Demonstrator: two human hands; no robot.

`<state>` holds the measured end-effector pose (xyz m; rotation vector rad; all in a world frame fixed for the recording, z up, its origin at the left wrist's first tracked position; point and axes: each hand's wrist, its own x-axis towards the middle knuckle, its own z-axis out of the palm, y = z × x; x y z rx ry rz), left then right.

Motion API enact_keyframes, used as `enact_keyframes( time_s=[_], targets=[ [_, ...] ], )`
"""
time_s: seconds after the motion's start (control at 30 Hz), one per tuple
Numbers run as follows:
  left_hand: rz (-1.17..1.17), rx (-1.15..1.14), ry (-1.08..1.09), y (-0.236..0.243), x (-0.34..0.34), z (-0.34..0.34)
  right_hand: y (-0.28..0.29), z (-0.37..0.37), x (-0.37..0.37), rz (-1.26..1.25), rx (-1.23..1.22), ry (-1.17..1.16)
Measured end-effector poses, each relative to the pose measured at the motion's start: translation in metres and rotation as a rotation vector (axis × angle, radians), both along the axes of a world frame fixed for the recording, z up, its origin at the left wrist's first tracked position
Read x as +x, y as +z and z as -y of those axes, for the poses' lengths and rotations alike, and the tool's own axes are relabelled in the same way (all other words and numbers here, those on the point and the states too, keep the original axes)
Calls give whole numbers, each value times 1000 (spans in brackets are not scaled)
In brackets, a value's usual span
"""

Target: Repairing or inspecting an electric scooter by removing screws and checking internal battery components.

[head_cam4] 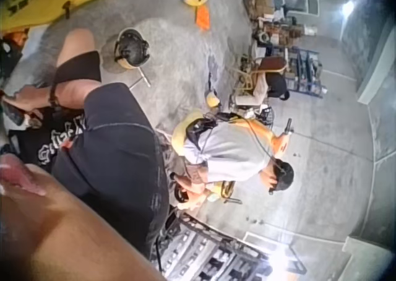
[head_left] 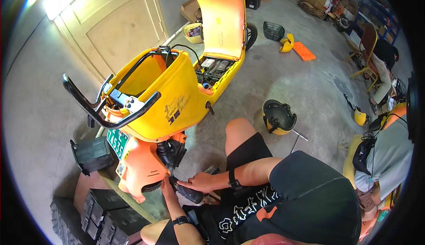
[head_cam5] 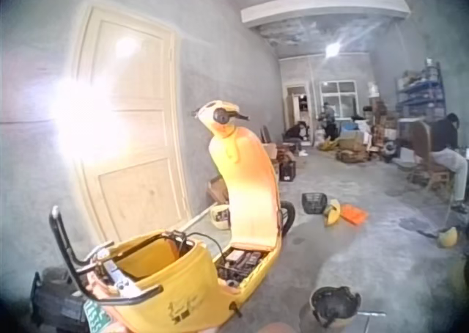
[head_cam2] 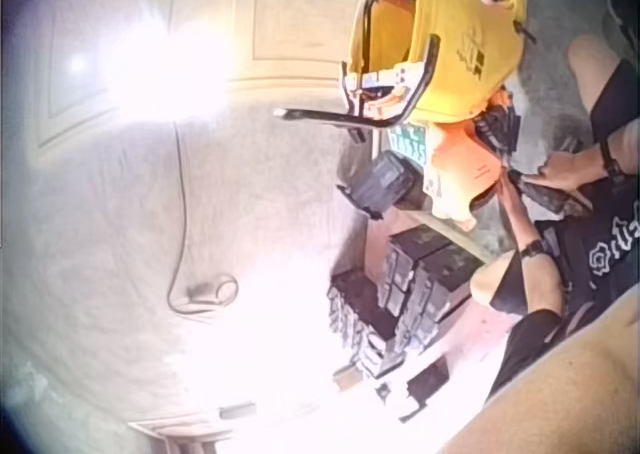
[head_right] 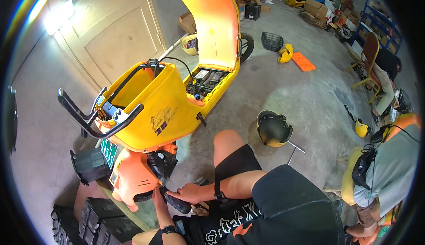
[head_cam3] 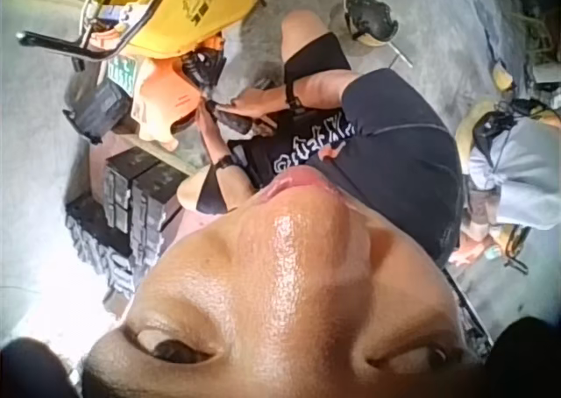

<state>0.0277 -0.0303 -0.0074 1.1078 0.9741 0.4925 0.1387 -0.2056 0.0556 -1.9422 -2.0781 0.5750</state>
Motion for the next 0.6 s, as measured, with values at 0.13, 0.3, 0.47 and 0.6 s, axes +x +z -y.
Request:
enact_keyframes(
  time_s=[0.13, 0.3, 0.47, 0.6],
  targets=[
    [-89, -43, 11, 2, -1, 0, -18, 0, -1, 76, 110, 0],
    [-33, -49, 5, -4, -10, -1, -11, 1, -6, 22, 69, 3],
    [-90, -150, -28, 3, -2, 0, -18, 5, 9, -56, 127, 13],
    [-127, -183, 60, 5, -1, 3, 31, 20, 21, -297, 211, -47]
  ],
)
